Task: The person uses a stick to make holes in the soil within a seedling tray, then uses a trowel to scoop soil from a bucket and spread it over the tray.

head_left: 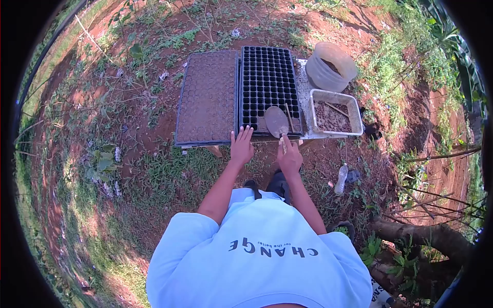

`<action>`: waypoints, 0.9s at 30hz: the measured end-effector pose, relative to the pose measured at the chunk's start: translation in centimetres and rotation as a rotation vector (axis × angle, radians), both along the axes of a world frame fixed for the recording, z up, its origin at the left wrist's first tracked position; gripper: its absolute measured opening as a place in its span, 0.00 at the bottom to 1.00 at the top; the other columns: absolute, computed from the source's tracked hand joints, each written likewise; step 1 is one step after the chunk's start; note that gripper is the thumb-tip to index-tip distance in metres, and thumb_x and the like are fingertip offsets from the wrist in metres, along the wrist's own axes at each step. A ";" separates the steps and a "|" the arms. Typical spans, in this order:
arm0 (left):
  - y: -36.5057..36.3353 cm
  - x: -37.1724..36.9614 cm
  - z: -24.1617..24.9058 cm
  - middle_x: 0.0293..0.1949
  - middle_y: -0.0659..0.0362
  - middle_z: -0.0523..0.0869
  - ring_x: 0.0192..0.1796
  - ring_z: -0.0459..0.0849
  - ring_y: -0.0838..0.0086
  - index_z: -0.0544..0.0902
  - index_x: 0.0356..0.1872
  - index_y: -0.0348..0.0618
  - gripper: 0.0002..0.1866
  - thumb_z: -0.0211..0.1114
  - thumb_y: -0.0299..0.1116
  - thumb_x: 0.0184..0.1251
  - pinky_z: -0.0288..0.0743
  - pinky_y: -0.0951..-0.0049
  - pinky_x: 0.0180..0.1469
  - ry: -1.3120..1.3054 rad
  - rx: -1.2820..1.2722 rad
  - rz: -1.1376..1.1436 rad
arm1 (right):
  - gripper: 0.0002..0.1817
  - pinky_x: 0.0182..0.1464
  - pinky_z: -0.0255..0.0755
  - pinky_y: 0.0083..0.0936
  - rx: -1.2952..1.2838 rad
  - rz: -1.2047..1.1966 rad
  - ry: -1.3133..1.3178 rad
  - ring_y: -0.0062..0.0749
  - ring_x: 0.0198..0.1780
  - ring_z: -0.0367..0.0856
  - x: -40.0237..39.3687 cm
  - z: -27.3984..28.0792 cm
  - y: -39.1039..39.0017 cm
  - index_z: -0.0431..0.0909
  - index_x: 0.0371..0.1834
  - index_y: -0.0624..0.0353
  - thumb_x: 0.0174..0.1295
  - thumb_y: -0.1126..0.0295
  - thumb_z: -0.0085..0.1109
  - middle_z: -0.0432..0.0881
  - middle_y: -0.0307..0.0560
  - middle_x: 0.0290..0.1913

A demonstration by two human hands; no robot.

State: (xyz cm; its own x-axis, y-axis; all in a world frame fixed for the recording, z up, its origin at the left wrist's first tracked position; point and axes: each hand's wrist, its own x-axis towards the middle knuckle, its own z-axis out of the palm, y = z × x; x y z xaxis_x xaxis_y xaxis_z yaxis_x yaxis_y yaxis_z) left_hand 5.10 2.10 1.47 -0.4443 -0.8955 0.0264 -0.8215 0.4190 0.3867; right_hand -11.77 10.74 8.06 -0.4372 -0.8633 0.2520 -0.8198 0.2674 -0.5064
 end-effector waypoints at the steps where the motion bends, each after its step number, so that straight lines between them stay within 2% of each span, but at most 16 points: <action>1: 0.0 0.0 0.0 0.76 0.58 0.60 0.78 0.54 0.63 0.60 0.74 0.48 0.35 0.54 0.31 0.62 0.38 0.45 0.77 -0.003 0.001 0.000 | 0.18 0.36 0.78 0.42 0.000 -0.001 0.000 0.51 0.37 0.84 -0.1 0.1 0.0 0.79 0.58 0.44 0.66 0.60 0.57 0.82 0.52 0.40; 7: 0.1 -0.2 -0.3 0.75 0.58 0.60 0.78 0.54 0.63 0.60 0.74 0.48 0.35 0.54 0.31 0.61 0.38 0.45 0.77 0.012 -0.015 0.015 | 0.18 0.37 0.78 0.43 -0.072 0.006 -0.036 0.53 0.37 0.84 0.1 0.3 0.1 0.79 0.58 0.46 0.66 0.61 0.57 0.81 0.53 0.40; 10: 0.2 -0.2 -0.4 0.75 0.58 0.61 0.78 0.54 0.64 0.61 0.73 0.48 0.35 0.54 0.31 0.61 0.38 0.45 0.77 0.030 -0.029 0.019 | 0.18 0.36 0.77 0.43 -0.040 0.085 -0.090 0.52 0.36 0.84 1.0 0.7 0.0 0.79 0.58 0.46 0.66 0.60 0.57 0.81 0.53 0.40; 13: 0.2 -0.1 -0.3 0.75 0.59 0.61 0.78 0.54 0.64 0.62 0.73 0.48 0.34 0.54 0.31 0.61 0.38 0.45 0.77 0.035 -0.018 0.019 | 0.18 0.36 0.77 0.43 0.063 0.108 -0.017 0.51 0.35 0.84 1.3 0.5 -0.1 0.79 0.59 0.45 0.66 0.60 0.57 0.81 0.53 0.40; 18: 0.1 0.0 -0.2 0.75 0.59 0.61 0.78 0.54 0.64 0.61 0.73 0.49 0.34 0.54 0.31 0.62 0.37 0.46 0.78 0.027 0.001 0.012 | 0.19 0.37 0.78 0.43 0.000 -0.035 -0.020 0.53 0.38 0.84 -0.6 -0.3 -0.3 0.78 0.59 0.46 0.66 0.60 0.57 0.81 0.55 0.41; 26: 0.1 -0.2 0.3 0.76 0.59 0.60 0.79 0.53 0.64 0.61 0.74 0.49 0.34 0.53 0.31 0.63 0.37 0.46 0.78 -0.003 0.036 0.025 | 0.19 0.41 0.77 0.46 -0.003 -0.083 -0.079 0.56 0.40 0.83 0.1 0.4 -0.4 0.78 0.60 0.46 0.66 0.60 0.57 0.81 0.56 0.41; 27: 0.1 -0.2 0.2 0.75 0.58 0.62 0.78 0.55 0.63 0.62 0.73 0.48 0.33 0.53 0.30 0.62 0.38 0.44 0.77 0.033 0.003 0.023 | 0.19 0.40 0.77 0.46 0.026 -0.064 -0.080 0.56 0.39 0.83 0.5 0.3 -0.5 0.78 0.60 0.46 0.66 0.60 0.57 0.81 0.56 0.40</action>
